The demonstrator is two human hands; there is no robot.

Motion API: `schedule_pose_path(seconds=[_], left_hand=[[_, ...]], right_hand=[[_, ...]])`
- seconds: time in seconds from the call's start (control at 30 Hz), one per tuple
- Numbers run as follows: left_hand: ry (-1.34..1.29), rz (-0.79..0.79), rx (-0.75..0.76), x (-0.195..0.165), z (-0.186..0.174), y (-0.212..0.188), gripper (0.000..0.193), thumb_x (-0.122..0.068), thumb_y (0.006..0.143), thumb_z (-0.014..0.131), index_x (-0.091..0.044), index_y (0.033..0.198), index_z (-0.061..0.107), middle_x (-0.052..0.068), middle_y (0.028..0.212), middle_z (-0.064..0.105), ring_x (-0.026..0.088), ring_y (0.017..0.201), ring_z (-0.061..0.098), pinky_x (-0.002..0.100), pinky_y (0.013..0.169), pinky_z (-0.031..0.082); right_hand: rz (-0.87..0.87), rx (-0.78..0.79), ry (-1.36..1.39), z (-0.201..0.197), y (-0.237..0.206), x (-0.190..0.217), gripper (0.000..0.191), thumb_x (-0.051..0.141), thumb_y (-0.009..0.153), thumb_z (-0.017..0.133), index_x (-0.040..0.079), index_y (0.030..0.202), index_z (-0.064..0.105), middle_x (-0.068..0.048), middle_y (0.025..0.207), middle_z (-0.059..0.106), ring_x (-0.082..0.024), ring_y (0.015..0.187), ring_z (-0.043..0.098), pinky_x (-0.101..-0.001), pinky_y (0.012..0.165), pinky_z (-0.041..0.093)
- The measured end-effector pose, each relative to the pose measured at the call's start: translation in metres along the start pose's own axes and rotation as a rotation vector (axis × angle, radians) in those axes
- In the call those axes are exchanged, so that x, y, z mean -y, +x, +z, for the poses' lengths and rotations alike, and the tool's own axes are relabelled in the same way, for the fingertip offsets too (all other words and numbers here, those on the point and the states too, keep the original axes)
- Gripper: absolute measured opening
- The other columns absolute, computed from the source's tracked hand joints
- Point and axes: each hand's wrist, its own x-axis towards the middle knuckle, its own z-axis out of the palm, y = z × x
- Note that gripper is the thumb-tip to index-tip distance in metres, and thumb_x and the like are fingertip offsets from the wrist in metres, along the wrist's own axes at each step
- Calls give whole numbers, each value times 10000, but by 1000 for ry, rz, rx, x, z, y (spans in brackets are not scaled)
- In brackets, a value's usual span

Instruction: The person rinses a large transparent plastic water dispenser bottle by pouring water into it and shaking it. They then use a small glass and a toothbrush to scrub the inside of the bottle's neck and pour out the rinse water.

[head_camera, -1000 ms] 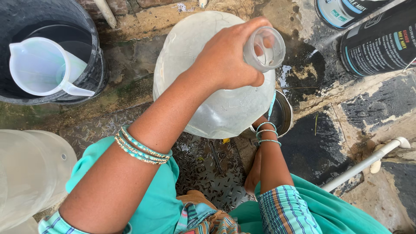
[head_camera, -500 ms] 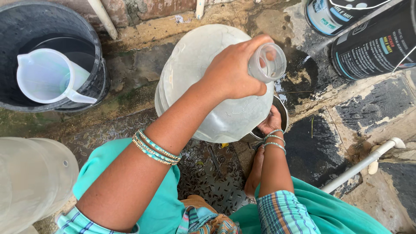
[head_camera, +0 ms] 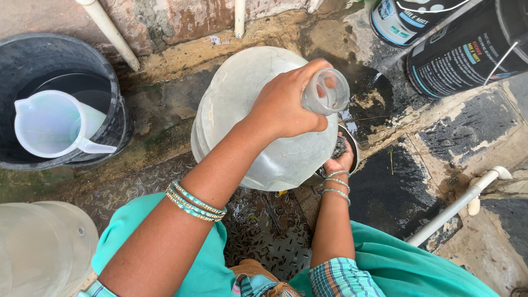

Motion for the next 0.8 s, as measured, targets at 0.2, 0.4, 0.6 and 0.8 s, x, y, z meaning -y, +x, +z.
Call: schedule_pose_path(seconds=[0.2, 0.4, 0.6, 0.8], left_hand=[[-42, 28, 13, -5, 2, -2, 862, -274, 566, 800, -224, 1378, 517, 14, 1086, 743, 252, 1024, 713, 369, 899, 543], [-38, 84, -22, -13, 14, -2, 772, -316, 595, 785, -205, 1322, 554, 62, 1110, 756, 297, 1044, 713, 390, 905, 546], [-18, 200, -115, -24, 41, 4, 766, -316, 590, 808, -159, 1294, 551, 96, 1107, 737, 321, 1050, 694, 449, 903, 506], [6, 164, -95, -38, 58, 11, 733, -300, 563, 842, -167, 1231, 570, 81, 1050, 742, 323, 1036, 687, 481, 871, 466]], right_hand=[[66, 143, -10, 2, -8, 0, 307, 181, 966, 548, 12, 1158, 717, -169, 1196, 739, -333, 1135, 695, -517, 1052, 529], [-101, 302, 247, 13, -20, 21, 248, 159, 1018, 508, 7, 1046, 702, -136, 1033, 711, -287, 999, 677, -479, 963, 577], [-183, 388, 212, 78, -81, 70, 223, 185, 953, 533, 61, 999, 713, -101, 959, 712, -250, 933, 678, -453, 862, 570], [-231, 512, 169, 149, -139, 73, 165, 154, 990, 568, 62, 1012, 703, -98, 960, 714, -264, 940, 683, -454, 893, 567]])
